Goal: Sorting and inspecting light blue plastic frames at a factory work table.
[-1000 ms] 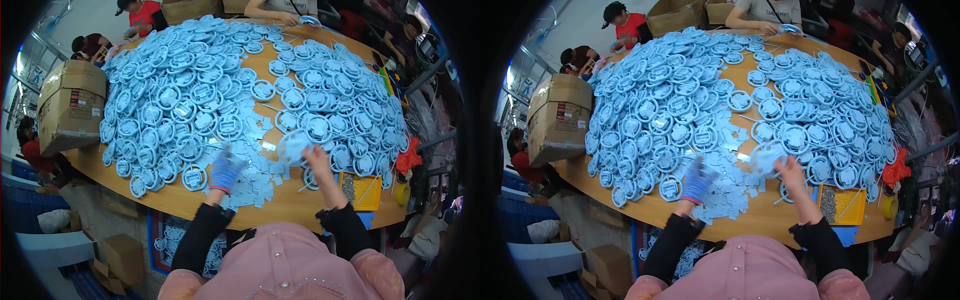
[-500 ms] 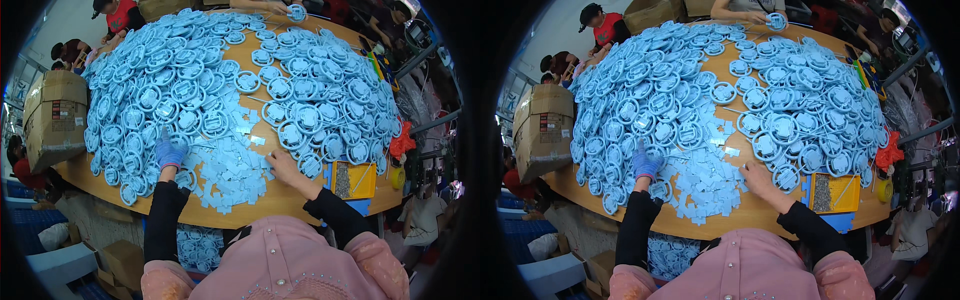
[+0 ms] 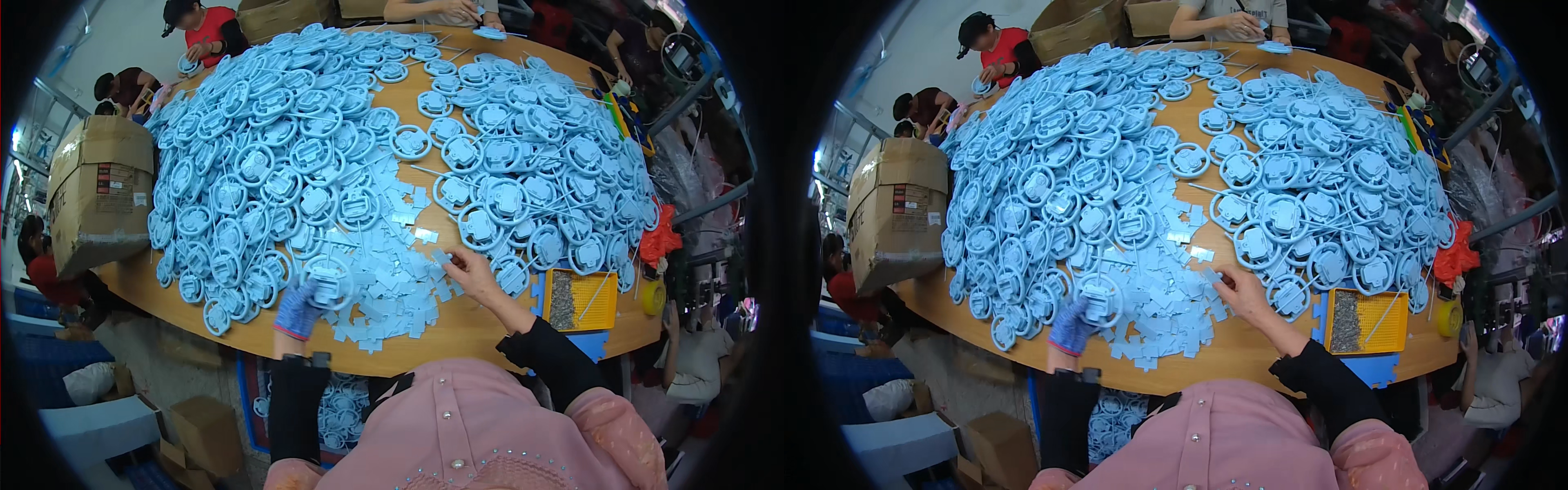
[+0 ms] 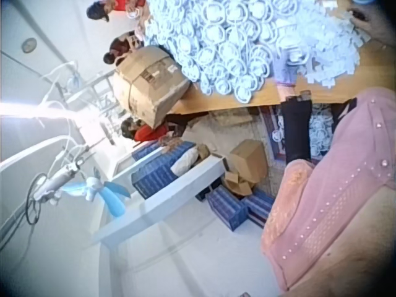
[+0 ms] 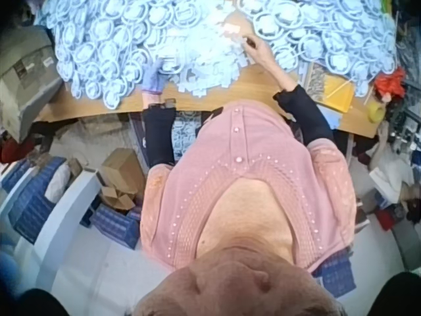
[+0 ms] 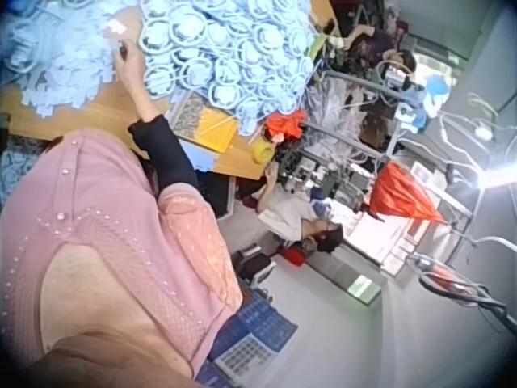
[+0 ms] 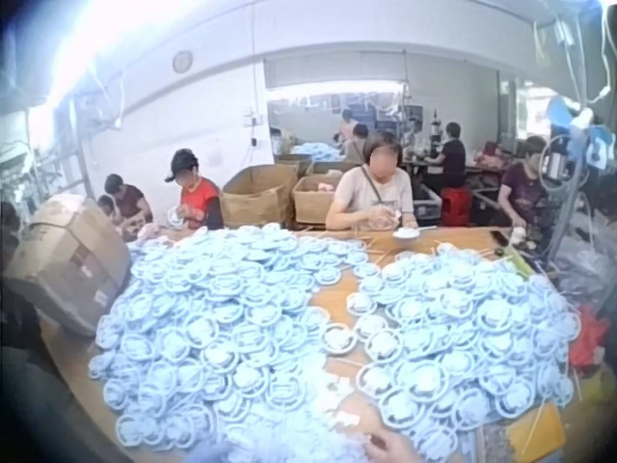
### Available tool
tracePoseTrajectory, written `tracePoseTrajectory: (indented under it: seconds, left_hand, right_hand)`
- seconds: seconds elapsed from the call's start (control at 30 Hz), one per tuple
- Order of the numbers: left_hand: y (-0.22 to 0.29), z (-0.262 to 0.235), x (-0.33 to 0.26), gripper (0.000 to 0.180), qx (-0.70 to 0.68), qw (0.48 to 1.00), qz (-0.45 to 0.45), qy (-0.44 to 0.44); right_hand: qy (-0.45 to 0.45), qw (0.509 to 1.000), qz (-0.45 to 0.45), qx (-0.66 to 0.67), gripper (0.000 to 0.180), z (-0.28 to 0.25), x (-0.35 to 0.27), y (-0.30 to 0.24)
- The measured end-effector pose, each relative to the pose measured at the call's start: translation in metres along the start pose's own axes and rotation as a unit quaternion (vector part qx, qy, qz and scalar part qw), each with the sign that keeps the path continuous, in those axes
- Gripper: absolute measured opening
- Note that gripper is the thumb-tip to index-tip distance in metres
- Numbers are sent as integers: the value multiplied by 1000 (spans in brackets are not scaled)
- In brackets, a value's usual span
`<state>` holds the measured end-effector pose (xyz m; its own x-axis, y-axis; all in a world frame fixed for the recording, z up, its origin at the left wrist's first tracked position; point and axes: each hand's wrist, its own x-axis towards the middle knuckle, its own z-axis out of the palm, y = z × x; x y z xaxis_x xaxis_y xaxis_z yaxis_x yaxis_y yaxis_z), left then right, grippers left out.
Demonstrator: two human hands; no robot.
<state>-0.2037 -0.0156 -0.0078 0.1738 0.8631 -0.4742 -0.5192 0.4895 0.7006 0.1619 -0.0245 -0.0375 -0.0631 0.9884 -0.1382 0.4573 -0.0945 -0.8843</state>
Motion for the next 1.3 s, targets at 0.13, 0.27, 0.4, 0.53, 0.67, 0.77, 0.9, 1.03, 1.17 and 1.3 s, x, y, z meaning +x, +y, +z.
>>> tracePoseTrajectory:
  seconds: [0.13, 0.27, 0.4, 0.53, 0.67, 0.77, 0.9, 1.03, 1.17, 1.3]
  left_hand:
    - [-35, 68, -12, 50, -88, 992, 29, -89]
    - [-66, 100, 4, 43, -120, 989, 51, -75]
    - [-80, 118, 13, 32, -224, 973, 28, -52]
    - [-79, 139, 9, 39, -196, 980, 20, -19]
    - [-65, 153, 0, 50, -146, 988, 41, -28]
    - [-59, 169, -5, 55, -137, 987, 37, -73]
    - [-64, 170, 1, 57, 17, 997, 57, -42]
    - [-74, 173, 19, 64, 276, 943, 180, -54]
    - [-86, 173, 23, 58, 323, 915, 239, -40]
    - [-97, 183, 29, 56, 277, 943, 175, -55]
  right_hand:
    - [21, 987, -133, 91, 23, 9, -1, -82]
    - [71, 925, -354, -118, 30, 10, -8, -120]
    - [116, 901, -360, -215, 36, 9, -17, -115]
    - [101, 900, -368, -209, 38, 2, -25, -108]
    - [90, 928, -340, -122, 41, -3, -24, -88]
    - [146, 969, -170, 99, 49, -3, -22, -86]
    - [-41, 907, 67, 413, 44, -8, -13, -72]
    - [12, 921, 40, 388, 32, -9, -13, -49]
    - [43, 926, 47, 372, 30, -5, -13, -47]
    - [82, 943, 87, 311, 33, -14, -23, -34]
